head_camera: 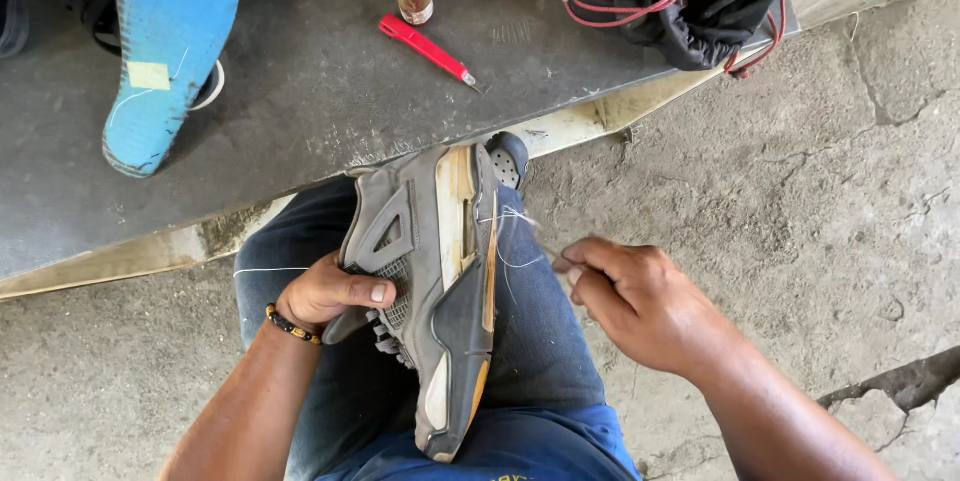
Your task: The person holds a grey sneaker on their lap and uses a red-handled awl to puncture the sole. They then use a needle and white thread to stitch the sole, repeatedly pulling the thread through the punctures to secure the repair.
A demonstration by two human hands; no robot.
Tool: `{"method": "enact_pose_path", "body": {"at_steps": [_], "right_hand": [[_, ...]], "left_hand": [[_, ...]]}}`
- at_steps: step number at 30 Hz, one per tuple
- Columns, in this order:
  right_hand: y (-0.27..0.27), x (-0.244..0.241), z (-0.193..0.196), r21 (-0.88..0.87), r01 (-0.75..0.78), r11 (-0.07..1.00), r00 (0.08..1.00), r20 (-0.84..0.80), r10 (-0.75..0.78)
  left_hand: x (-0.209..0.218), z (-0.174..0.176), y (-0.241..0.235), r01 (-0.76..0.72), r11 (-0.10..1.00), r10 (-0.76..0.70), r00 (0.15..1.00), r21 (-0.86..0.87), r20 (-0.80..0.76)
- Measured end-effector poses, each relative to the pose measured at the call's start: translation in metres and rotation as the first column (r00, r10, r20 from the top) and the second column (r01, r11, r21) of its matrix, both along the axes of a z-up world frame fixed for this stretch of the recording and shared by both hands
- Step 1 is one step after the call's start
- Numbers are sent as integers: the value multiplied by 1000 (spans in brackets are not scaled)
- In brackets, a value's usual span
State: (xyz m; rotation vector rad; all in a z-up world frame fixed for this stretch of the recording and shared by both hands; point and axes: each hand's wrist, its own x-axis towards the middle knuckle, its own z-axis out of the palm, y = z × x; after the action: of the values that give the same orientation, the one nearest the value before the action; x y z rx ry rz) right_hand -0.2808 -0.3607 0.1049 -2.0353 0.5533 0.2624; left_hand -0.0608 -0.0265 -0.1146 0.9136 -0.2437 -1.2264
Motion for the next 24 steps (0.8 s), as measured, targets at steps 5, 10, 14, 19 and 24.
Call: {"method": "enact_pose_path", "body": {"at_steps": [5, 10, 14, 19, 24], "right_hand": [[5, 9, 7, 50, -38, 998, 985, 171, 29], [11, 23, 12, 39, -25, 999, 971, 241, 15], [13, 26, 11, -3, -25, 1000, 964, 264, 25], [13, 27, 8, 27, -28, 999, 966, 258, 20], [14, 26, 10, 36, -33, 999, 963, 269, 22]], "left_hand": [[-6, 39, -10, -40, 999, 40, 999, 16, -13], [-5, 41, -11, -44, 998, 45, 999, 41, -1], [-5, 40, -10, -44, 996, 42, 999, 76, 32], [-2, 47, -14, -19, 997, 17, 999, 78, 29], [-2, 57, -19, -12, 998, 11, 1000, 55, 11]]}}
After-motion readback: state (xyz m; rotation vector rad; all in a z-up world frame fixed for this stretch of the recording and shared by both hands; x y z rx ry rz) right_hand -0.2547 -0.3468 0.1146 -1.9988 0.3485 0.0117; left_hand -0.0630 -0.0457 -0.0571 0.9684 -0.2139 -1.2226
